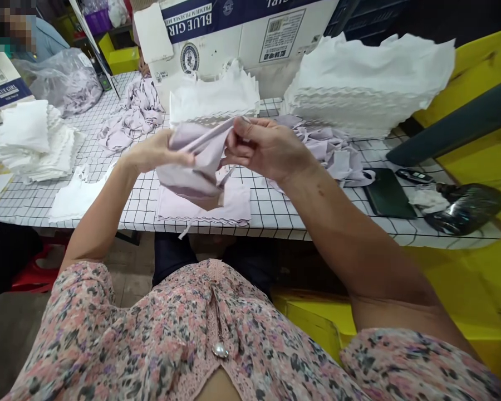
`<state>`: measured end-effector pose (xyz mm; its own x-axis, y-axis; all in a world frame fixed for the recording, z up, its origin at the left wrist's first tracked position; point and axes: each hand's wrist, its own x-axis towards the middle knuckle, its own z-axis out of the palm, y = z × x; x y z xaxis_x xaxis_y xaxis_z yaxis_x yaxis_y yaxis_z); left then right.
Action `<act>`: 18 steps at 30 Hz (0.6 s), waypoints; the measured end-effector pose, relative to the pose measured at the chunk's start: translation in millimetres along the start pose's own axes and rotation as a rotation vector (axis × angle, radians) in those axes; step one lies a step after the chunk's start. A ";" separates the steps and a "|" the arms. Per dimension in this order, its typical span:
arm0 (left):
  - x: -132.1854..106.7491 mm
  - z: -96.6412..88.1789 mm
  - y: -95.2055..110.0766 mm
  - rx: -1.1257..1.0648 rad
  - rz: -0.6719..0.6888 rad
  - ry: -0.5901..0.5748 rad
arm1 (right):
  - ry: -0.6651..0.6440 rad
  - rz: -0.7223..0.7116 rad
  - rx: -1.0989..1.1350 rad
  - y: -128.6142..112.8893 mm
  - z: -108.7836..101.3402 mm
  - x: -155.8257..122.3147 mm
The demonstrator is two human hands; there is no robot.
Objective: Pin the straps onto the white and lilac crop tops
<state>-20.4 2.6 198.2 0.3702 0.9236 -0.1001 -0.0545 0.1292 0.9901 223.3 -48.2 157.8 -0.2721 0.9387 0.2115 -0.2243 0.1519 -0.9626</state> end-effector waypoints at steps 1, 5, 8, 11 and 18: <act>-0.5 -5.2 -7.5 0.101 -0.059 -0.062 | 0.001 0.019 -0.010 -7.5 -0.4 -1.2; -1.3 -9.4 -50.1 0.236 -0.126 -0.141 | -0.118 0.054 0.005 -39.6 0.6 -16.0; -2.9 -2.6 -73.3 -0.094 -0.134 -0.040 | -0.189 0.033 0.005 -61.6 -9.8 -34.0; -7.0 -0.1 -75.6 -0.286 -0.147 -0.081 | -0.047 0.013 -0.049 -76.9 -32.4 -50.3; -25.0 -10.0 -60.1 -0.025 -0.093 -0.575 | 0.347 -0.076 -0.156 -83.0 -77.6 -66.6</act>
<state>-35.6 -24.6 140.2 0.8184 0.5640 -0.1099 -0.0169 0.2148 0.9765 332.7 -99.3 210.5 0.0784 0.9678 0.2392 -0.0793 0.2453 -0.9662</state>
